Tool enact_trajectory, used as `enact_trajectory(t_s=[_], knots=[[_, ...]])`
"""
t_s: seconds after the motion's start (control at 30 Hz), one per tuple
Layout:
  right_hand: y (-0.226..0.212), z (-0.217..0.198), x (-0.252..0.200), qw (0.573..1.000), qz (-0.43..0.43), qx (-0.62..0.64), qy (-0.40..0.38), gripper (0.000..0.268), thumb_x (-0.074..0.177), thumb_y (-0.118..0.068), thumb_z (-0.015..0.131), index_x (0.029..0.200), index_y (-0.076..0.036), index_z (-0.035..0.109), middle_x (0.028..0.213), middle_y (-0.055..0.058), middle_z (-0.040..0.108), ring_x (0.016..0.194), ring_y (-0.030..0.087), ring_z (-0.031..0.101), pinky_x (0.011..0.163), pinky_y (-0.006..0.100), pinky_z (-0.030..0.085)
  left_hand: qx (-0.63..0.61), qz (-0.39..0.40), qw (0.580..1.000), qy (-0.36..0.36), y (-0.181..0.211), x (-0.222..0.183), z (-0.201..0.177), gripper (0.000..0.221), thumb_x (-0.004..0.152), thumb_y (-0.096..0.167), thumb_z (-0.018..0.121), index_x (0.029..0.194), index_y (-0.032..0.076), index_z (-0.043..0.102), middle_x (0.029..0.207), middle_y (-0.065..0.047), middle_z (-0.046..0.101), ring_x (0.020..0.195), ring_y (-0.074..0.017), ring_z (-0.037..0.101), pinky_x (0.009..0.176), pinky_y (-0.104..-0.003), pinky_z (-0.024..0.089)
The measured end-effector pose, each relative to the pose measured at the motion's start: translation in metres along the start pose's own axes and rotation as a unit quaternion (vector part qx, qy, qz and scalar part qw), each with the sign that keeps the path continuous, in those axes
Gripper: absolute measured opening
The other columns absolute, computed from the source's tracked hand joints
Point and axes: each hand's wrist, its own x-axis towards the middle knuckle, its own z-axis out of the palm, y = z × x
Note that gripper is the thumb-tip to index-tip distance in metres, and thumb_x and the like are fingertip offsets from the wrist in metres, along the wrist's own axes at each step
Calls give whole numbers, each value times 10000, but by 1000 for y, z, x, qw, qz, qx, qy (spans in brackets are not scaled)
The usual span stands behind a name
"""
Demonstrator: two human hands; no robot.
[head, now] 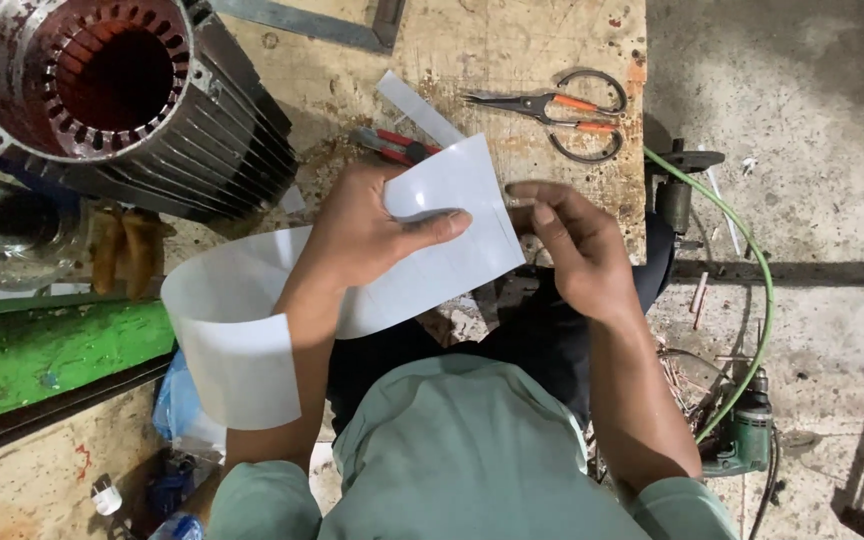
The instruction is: Cutting strips of white insulation material using a utility knife and scissors on a workbench.
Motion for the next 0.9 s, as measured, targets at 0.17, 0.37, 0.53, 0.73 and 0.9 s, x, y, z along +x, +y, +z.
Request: enact_trajectory(t_s=[0.17,0.37,0.53,0.73,0.9], knots=[[-26,14,26,994,-112,5,11,400,862,-18,855,1186,95,649,907,225,682,859,328,711,828,493,598,37,2,998,-47,5,0,10,250,773,237,901,737,52,737,614,-87,698,578,-202,665,544,-332,469],[-12,8,37,995,-59,-21,72,222,1114,-139,599,983,-6,720,752,84,653,768,154,596,762,359,567,63,26,996,-53,7,5,7,304,777,288,901,741,36,734,626,-108,708,593,-206,681,564,-334,487],[24,-32,57,929,-149,-330,75,264,1053,48,580,1311,52,635,1154,272,672,1022,445,648,883,553,518,73,20,996,-42,10,0,5,447,802,369,843,1108,81,691,1075,-49,715,1057,-193,650,912,-337,466],[57,-56,66,870,-123,-475,54,580,939,32,788,1473,22,564,1223,240,576,1079,425,584,921,526,536,48,-36,997,-40,21,2,3,429,787,393,844,1090,117,718,1118,14,707,1114,-133,619,981,-305,450],[75,-70,70,846,-76,-524,59,438,946,12,780,1365,56,661,1226,297,587,1098,470,557,920,584,549,-6,34,998,-53,21,6,-4,176,849,266,829,837,102,768,881,-4,779,831,-118,752,653,-278,591]])
